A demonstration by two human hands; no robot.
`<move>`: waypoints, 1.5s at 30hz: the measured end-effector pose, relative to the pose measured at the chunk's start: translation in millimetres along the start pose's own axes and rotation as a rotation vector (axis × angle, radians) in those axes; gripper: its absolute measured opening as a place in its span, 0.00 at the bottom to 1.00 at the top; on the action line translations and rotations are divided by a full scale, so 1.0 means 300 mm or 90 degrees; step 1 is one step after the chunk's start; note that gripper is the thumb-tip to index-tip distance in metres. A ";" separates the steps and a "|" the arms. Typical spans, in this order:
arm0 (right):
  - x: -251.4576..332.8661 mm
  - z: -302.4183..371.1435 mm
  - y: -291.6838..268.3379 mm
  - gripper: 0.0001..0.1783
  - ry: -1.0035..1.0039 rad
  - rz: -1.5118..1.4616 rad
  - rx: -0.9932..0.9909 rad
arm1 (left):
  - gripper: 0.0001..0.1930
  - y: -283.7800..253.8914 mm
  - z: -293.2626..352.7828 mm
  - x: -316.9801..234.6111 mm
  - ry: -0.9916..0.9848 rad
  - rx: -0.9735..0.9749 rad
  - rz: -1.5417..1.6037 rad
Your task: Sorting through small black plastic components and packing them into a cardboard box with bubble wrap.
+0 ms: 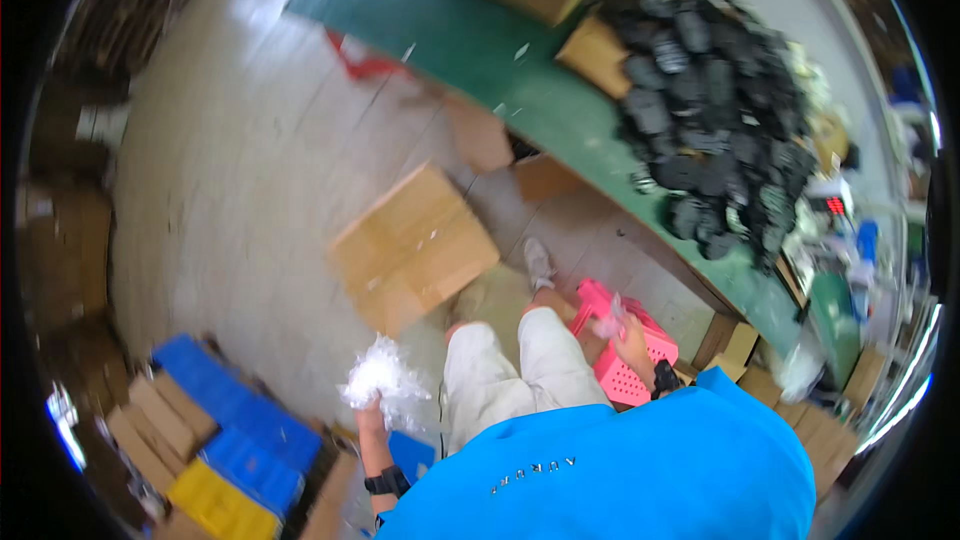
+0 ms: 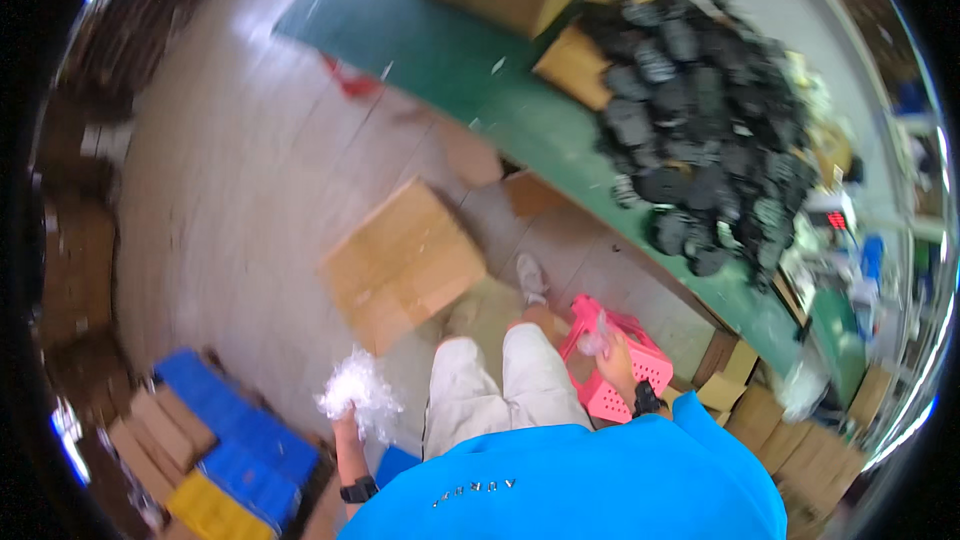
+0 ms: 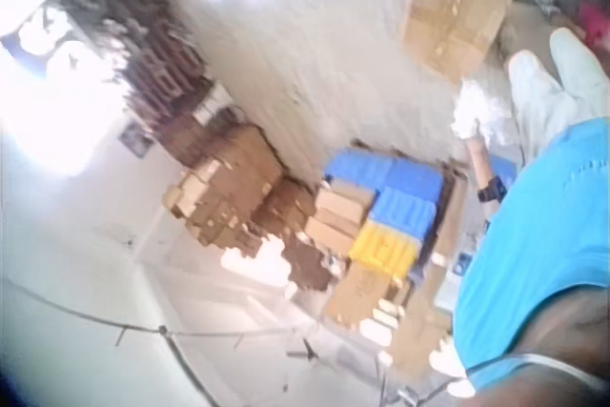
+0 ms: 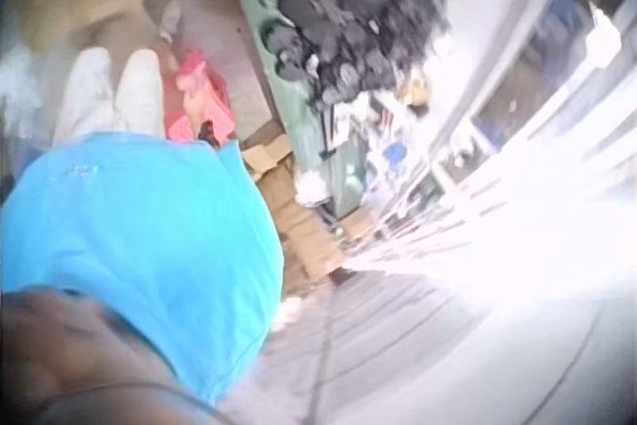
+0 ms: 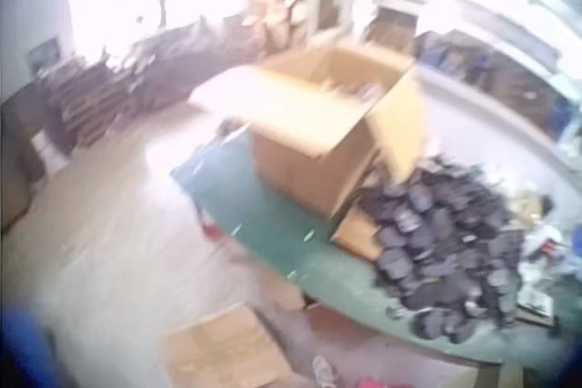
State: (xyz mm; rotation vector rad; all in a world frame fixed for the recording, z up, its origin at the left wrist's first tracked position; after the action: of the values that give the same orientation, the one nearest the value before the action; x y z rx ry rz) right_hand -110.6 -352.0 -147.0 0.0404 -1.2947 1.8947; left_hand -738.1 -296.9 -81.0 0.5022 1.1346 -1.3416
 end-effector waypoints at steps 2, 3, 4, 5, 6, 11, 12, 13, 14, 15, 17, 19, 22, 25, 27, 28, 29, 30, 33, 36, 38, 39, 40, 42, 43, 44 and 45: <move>-0.054 0.262 -0.132 0.22 0.108 -0.007 -0.084 | 0.28 0.061 -0.147 -0.173 0.080 0.070 -0.008; -0.074 0.386 -0.195 0.22 0.147 -0.030 -0.133 | 0.27 0.116 -0.216 -0.262 0.118 0.111 -0.008; -0.082 0.502 -0.247 0.22 0.184 -0.051 -0.177 | 0.27 0.182 -0.273 -0.340 0.155 0.152 -0.008; -0.081 0.625 -0.288 0.22 0.225 -0.071 -0.220 | 0.27 0.263 -0.315 -0.421 0.186 0.200 -0.005; -0.066 0.715 -0.311 0.21 0.250 -0.120 -0.286 | 0.27 0.325 -0.335 -0.506 0.217 0.231 -0.012; -0.040 1.211 -0.417 0.20 0.363 -0.307 -0.547 | 0.26 0.709 -0.248 -0.876 0.354 0.451 -0.003; -0.016 1.304 -0.461 0.20 0.390 -0.376 -0.573 | 0.26 0.782 -0.183 -0.935 0.377 0.502 -0.002; 0.019 1.382 -0.517 0.19 0.354 -0.435 -0.609 | 0.25 0.862 -0.097 -0.977 0.395 0.560 0.001; 0.060 1.446 -0.579 0.18 0.313 -0.493 -0.645 | 0.25 0.920 -0.008 -1.011 0.410 0.613 0.006; 0.089 1.497 -0.619 0.17 0.279 -0.542 -0.672 | 0.25 0.985 0.080 -1.017 0.411 0.674 0.005; 0.131 1.587 -0.649 0.16 0.223 -0.531 -0.688 | 0.25 1.067 0.295 -1.043 0.429 0.795 0.007; 0.250 1.677 -0.705 0.17 0.229 -0.613 -0.640 | 0.24 1.107 0.519 -1.035 0.437 0.914 0.008; 0.317 1.815 -0.659 0.19 0.151 -0.572 -0.675 | 0.24 1.146 0.963 -0.928 0.404 1.154 -0.005; 0.345 1.898 -0.578 0.21 0.135 -0.626 -0.646 | 0.24 1.079 1.333 -0.813 0.367 1.354 -0.051; 0.309 1.961 -0.492 0.21 0.145 -0.645 -0.605 | 0.23 1.007 1.545 -0.741 0.348 1.474 -0.074; 0.265 1.982 -0.413 0.21 0.158 -0.645 -0.578 | 0.23 0.972 1.641 -0.695 0.352 1.526 -0.090; 0.251 2.050 -0.394 0.21 0.182 -0.641 -0.562 | 0.23 0.931 1.758 -0.654 0.365 1.588 -0.097; 0.250 2.147 -0.404 0.19 0.131 -0.632 -0.760 | 0.23 0.897 1.872 -0.616 0.408 1.635 -0.093; 0.127 2.336 -0.270 0.19 0.262 -0.580 -0.667 | 0.23 0.786 2.129 -0.507 0.386 1.720 -0.092; 0.027 2.482 -0.173 0.19 0.280 -0.644 -0.755 | 0.25 0.747 2.320 -0.381 0.486 1.864 -0.143; -0.015 2.580 -0.176 0.21 0.275 -0.630 -0.760 | 0.25 0.738 2.409 -0.290 0.464 1.918 -0.267; -0.010 2.632 -0.187 0.22 0.310 -0.617 -0.791 | 0.25 0.749 2.428 -0.228 0.399 1.927 -0.361; -0.031 2.686 -0.198 0.22 0.350 -0.587 -0.832 | 0.23 0.700 2.535 -0.247 0.451 1.926 -0.272; -0.089 2.733 -0.157 0.24 0.335 -0.765 -0.887 | 0.23 0.674 2.672 -0.194 0.527 1.957 -0.226; -0.118 2.746 -0.146 0.25 0.318 -0.858 -0.907 | 0.22 0.673 2.710 -0.176 0.568 1.963 -0.205; -0.144 2.764 -0.144 0.25 0.325 -0.891 -0.904 | 0.21 0.696 2.727 -0.122 0.483 1.975 -0.282; -0.166 2.786 -0.150 0.26 0.330 -0.924 -0.898 | 0.21 0.711 2.752 -0.083 0.486 2.001 -0.287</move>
State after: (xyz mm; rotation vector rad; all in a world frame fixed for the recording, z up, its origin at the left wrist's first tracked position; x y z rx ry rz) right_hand -382.0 -1034.1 258.0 -0.1818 -1.2978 -0.3587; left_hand -250.2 -926.8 223.4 -1.5909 1.0335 1.1660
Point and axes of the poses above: each hand's wrist, its own z-axis away from the middle knuckle, its own y-axis out of the palm, x = y × z, the point moved 4 cm from there along -z, towards the middle knuckle, and after that the axes turned 12 degrees about y, right-handed, at the moved point
